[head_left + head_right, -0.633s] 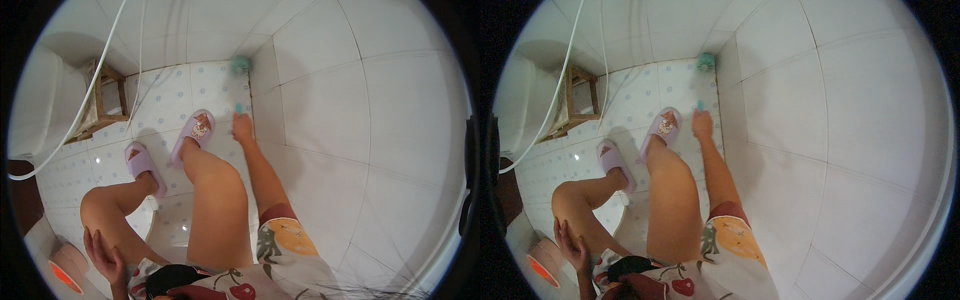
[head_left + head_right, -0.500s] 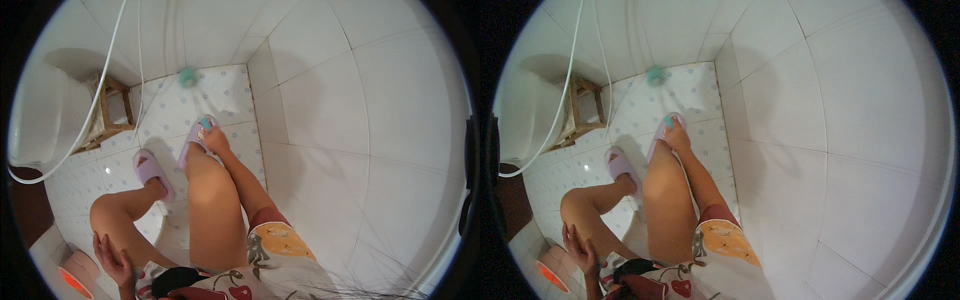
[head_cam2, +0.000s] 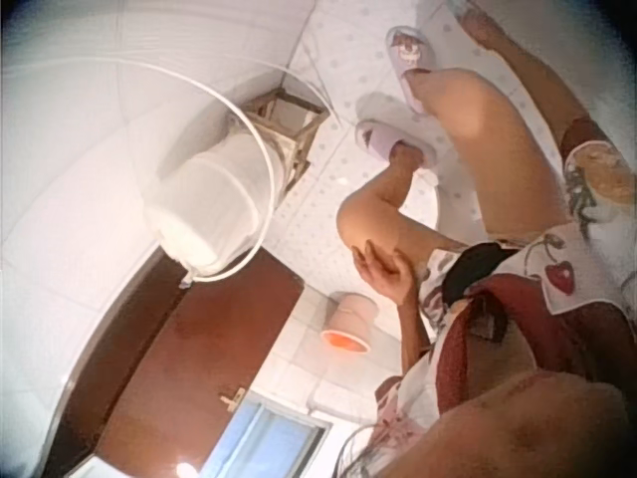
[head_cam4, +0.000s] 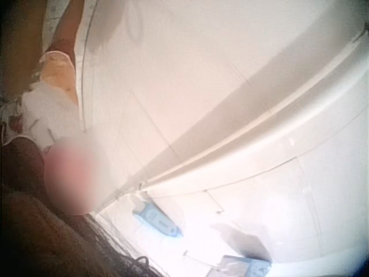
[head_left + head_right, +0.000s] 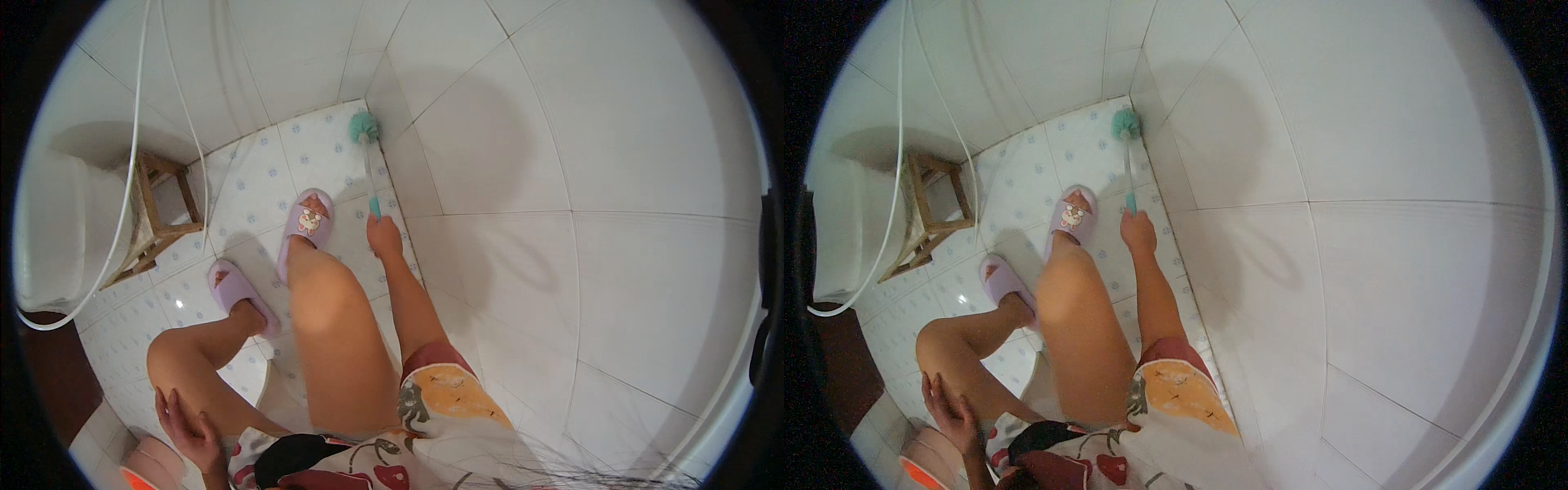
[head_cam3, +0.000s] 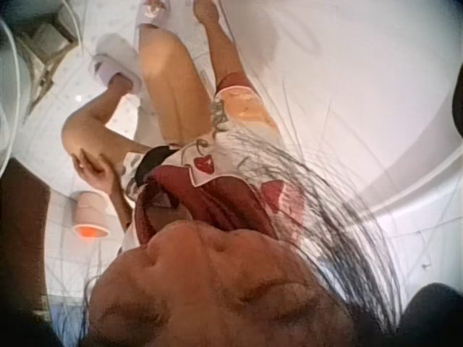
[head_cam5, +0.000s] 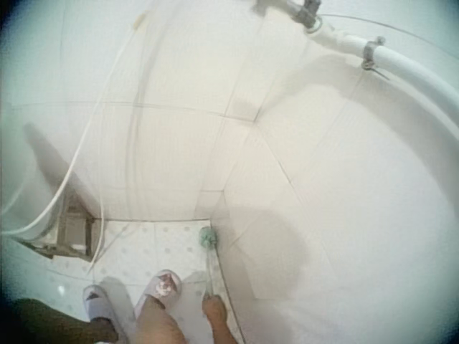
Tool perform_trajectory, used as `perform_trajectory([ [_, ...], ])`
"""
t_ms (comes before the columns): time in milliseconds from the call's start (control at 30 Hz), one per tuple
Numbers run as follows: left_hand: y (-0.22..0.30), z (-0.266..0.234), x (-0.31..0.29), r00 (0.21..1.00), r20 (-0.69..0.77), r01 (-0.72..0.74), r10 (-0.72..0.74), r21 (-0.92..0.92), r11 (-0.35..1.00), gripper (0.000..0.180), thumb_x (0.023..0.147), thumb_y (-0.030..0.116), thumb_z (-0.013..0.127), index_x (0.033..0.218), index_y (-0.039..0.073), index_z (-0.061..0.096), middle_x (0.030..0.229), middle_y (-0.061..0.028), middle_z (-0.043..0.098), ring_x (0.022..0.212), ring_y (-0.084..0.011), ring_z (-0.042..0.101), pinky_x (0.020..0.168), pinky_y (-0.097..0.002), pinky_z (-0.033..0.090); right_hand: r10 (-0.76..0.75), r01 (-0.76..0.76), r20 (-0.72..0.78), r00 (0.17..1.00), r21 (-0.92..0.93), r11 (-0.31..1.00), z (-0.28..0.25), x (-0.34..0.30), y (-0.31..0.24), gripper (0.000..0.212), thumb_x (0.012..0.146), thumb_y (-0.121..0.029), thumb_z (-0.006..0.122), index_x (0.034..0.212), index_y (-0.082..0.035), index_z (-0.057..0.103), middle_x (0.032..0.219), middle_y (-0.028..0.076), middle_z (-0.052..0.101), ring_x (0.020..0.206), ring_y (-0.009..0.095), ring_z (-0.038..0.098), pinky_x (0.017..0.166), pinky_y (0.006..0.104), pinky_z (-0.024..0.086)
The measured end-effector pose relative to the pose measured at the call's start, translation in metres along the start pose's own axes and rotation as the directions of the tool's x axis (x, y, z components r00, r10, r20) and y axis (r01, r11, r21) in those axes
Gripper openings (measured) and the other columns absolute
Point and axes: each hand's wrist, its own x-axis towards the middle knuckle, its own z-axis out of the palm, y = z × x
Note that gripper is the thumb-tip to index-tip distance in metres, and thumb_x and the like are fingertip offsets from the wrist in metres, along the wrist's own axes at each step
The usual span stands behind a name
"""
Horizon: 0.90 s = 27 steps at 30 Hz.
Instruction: The person scrubs the tiled bathroom floor with a long-handled brush, moves a small wooden stool and a white water container, opens a window, and places a white rectangular object on the window sill. The person then returns to the water container and manipulates the attached tubing.
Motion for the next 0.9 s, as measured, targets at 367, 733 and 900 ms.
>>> perform_trajectory([
  [367, -0.006, -0.002, -0.002, 1.0, -0.022, -0.013, 0.013, 0.007, 1.0, 0.049, 0.075, 0.014, 0.051, 0.122, 0.001, 0.044, 0.133, -0.0195, 0.033, 0.122, -0.0351, 0.032, 0.101, -0.0413, 0.026, 0.204, -0.173, 0.058, 0.977, -0.34, 0.924, -0.056, -0.239, 0.257, 0.052, 0.086, -0.048, 0.037, 0.09, 0.001, 0.053, 0.085, 0.028, 0.059, 0.082, 0.044, 0.057, 0.072, 0.0511, 0.045],
  [733, -0.002, -0.003, 0.001, 1.0, 0.013, 0.002, -0.002, 0.038, 0.999, 0.05, 0.075, 0.015, 0.053, 0.123, 0.003, 0.044, 0.133, -0.0201, 0.032, 0.122, -0.0357, 0.032, 0.101, -0.042, 0.025, 0.037, -0.033, 0.122, 0.992, -0.034, 0.999, 0.011, -0.063, 0.096, 0.056, 0.087, -0.045, 0.037, 0.094, 0.007, 0.054, 0.094, 0.029, 0.056, 0.089, 0.043, 0.054, 0.078, 0.0478, 0.042],
  [900, 0.0, 0.001, -0.002, 1.0, 0.001, 0.017, -0.017, -0.016, 1.0, 0.049, 0.075, 0.017, 0.054, 0.122, 0.003, 0.045, 0.133, -0.0201, 0.033, 0.122, -0.0364, 0.033, 0.101, -0.0432, 0.025, -0.021, -0.045, 0.155, 0.988, 0.411, 0.91, -0.014, 0.035, -0.066, 0.039, 0.085, -0.034, 0.043, 0.066, 0.0, 0.048, 0.049, 0.01, 0.045, 0.037, 0.021, 0.044, 0.033, 0.0353, 0.033],
])
